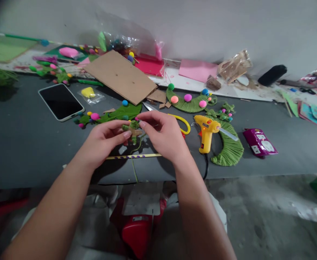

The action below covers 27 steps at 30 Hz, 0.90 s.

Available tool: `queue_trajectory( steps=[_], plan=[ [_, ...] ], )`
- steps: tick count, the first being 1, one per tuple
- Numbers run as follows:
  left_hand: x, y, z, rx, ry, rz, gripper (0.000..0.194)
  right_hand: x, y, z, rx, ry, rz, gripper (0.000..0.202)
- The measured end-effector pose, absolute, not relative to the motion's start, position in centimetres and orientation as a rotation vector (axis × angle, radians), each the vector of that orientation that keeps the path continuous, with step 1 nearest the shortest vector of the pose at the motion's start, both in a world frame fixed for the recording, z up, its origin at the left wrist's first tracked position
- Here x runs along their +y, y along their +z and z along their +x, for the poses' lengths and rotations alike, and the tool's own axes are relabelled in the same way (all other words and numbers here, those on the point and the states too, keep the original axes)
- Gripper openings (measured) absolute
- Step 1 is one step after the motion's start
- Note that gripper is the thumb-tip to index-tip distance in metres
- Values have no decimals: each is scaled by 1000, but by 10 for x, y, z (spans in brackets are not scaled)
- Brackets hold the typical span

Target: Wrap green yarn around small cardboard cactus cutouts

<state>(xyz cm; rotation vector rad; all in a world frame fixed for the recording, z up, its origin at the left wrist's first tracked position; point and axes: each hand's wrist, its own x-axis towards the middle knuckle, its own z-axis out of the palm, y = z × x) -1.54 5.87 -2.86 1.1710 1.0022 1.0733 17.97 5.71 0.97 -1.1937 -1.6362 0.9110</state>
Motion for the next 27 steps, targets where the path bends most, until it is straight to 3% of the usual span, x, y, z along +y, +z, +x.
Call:
queue_trajectory(
  steps=[13,27],
  plan=[
    [54,-34,-4,1176,1315,1351,24,40,13,158,-1831,567,-1210,17],
    [60,-34,-12,1003,1456,907,36,34,2,159,-1923,366,-1189,25]
  ],
)
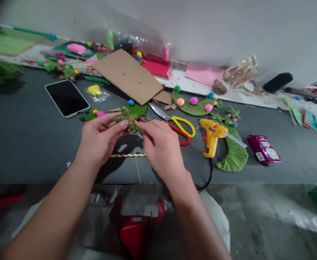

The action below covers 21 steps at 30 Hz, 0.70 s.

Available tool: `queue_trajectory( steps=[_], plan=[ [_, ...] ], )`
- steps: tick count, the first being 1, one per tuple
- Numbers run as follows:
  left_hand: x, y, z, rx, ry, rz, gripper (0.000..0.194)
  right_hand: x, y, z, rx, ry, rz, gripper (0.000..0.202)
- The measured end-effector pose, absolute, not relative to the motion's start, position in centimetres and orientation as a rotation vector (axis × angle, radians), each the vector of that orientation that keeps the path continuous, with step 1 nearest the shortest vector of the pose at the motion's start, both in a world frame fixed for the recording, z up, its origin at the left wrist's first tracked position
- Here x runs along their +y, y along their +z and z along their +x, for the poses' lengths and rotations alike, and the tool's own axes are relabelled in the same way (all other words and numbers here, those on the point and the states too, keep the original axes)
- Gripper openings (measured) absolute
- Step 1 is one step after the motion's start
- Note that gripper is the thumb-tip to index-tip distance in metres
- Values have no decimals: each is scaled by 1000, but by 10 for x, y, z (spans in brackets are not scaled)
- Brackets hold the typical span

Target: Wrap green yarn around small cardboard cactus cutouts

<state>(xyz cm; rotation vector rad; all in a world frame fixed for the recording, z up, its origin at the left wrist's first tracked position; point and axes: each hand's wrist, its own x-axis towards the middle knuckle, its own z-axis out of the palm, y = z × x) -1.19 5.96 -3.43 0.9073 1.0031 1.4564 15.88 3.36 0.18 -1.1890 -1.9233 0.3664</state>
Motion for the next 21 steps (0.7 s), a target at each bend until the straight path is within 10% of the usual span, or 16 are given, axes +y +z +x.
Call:
queue_trajectory(
  steps=[21],
  plan=[
    [56,-31,-15,956,1196,922,34,45,-12,184,-1754,737,-1353,14]
  ],
)
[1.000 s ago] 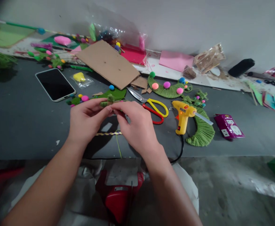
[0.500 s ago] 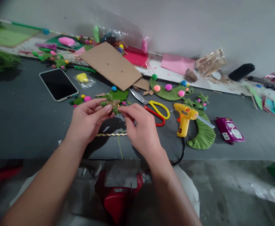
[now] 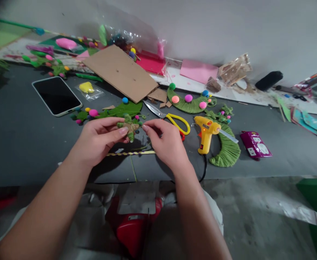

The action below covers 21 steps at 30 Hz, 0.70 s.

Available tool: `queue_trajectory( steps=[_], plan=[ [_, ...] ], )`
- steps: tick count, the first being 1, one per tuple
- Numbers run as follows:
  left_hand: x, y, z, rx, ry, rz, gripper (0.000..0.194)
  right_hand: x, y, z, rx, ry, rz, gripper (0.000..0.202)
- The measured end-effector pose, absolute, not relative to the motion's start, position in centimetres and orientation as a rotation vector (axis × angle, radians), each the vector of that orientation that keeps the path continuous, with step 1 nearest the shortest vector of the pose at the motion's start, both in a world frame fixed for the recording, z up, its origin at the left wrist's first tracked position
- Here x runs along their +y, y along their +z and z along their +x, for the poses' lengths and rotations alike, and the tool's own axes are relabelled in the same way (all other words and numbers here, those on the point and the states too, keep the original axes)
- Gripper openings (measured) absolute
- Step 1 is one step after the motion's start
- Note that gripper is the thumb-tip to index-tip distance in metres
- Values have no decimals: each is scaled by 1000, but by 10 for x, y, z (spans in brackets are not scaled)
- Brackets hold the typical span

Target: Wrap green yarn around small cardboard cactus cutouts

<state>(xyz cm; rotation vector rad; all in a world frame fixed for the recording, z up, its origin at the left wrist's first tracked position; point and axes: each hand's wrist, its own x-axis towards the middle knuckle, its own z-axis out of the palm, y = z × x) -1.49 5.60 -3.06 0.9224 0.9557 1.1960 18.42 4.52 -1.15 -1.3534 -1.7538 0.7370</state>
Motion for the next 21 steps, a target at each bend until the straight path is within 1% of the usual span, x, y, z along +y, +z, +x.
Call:
queue_trajectory(
  steps=[5,10,12,16,21],
  plan=[
    [53,-26,-12,982,1097,1074,32,53,-3,193,-1866,755,-1395,19],
    [50,-24,-6,1020,1019,1162,24,58,12,195,-1896,871,-1441,23],
    [50,-26,-4,1049,1014,1193,25,57,14,193,-1869,881,-1473,25],
    [50,-31,-3,1079,996,1238,33,55,13,185,-1806,812,-1556,27],
    [50,-35,-2,1088,1001,1286,32,52,11,174,-1732,793,-1594,28]
  ],
)
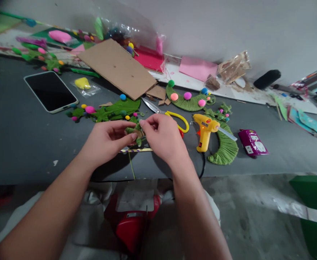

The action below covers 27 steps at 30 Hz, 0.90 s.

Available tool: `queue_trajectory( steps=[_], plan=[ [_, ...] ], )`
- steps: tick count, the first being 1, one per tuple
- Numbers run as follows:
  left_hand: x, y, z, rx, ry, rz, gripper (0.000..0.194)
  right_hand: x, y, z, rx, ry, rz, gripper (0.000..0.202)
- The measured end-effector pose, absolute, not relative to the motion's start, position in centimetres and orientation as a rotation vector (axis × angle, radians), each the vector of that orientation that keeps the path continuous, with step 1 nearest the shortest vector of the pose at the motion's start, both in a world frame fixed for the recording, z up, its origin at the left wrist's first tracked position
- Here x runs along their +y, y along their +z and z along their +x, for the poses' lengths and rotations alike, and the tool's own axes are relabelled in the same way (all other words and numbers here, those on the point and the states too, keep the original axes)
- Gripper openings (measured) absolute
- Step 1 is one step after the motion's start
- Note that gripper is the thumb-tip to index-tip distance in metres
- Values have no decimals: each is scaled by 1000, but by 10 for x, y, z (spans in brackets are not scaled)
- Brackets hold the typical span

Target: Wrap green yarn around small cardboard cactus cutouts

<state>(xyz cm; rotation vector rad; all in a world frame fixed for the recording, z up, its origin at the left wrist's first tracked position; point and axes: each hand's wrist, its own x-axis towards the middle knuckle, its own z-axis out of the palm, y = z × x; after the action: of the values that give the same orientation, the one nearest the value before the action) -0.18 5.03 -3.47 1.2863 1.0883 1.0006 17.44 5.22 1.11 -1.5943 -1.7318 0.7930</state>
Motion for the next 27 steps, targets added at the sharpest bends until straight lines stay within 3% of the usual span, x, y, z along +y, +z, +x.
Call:
queue_trajectory(
  steps=[5,13,19,27],
  plan=[
    [51,-37,1,1162,1136,1298,27,43,10,162,-1710,824,-1558,25],
    [54,-32,-1,1105,1360,962,31,27,15,156,-2065,443,-1413,16],
    [55,-29,-6,1033,1359,828,36,25,15,162,-2112,340,-1428,22],
    [56,-23,-11,911,1243,705,30,31,6,171,-2073,463,-1352,26]
  ],
)
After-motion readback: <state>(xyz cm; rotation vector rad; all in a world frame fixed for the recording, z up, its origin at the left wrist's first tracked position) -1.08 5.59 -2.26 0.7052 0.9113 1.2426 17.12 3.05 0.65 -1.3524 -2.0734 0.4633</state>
